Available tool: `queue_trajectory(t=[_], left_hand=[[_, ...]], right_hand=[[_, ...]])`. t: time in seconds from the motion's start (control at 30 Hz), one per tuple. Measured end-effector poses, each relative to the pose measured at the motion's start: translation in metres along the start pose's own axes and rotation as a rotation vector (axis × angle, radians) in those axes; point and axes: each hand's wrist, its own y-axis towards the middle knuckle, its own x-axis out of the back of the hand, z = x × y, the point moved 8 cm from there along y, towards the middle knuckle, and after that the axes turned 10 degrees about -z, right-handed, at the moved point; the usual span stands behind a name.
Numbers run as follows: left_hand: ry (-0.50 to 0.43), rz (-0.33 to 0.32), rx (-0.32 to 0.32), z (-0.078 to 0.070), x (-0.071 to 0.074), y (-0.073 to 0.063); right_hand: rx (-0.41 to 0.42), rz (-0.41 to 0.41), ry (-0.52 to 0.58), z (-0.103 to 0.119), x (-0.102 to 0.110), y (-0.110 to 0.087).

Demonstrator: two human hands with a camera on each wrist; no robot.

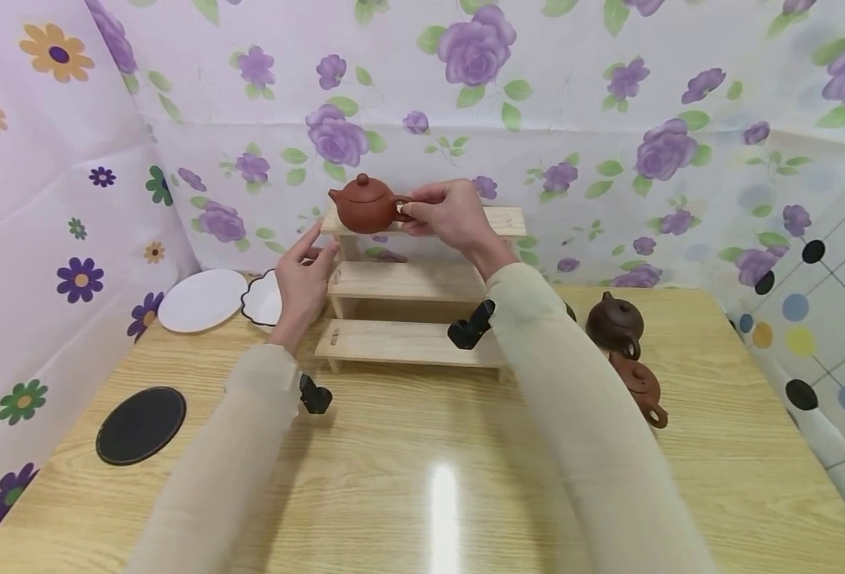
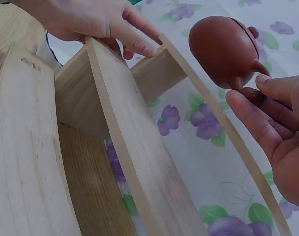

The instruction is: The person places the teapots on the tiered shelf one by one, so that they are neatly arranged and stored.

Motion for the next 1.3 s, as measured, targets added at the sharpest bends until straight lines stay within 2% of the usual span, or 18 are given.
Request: queue_trajectory(t=[0.27, 0.47, 0.83, 1.3], left_hand=[[-0.017, -0.008, 0.009, 0.002, 0.001, 0.001], [-0.019, 0.006, 0.006, 0.002, -0.001, -0.001], [-0.016, 0.015, 0.026, 0.003, 0.0, -0.001], [-0.007, 0.011, 0.018, 0.004, 0.0, 0.0]], right_hand=[[-0.037, -0.022, 0.059, -0.005, -0.006, 0.012], [-0.056, -0.028, 0.02, -0.006, -0.006, 0.015], [-0.049, -0.001, 0.005, -0.001, -0.022, 0.02], [-0.11, -0.01, -0.031, -0.007, -0.029, 0.029]])
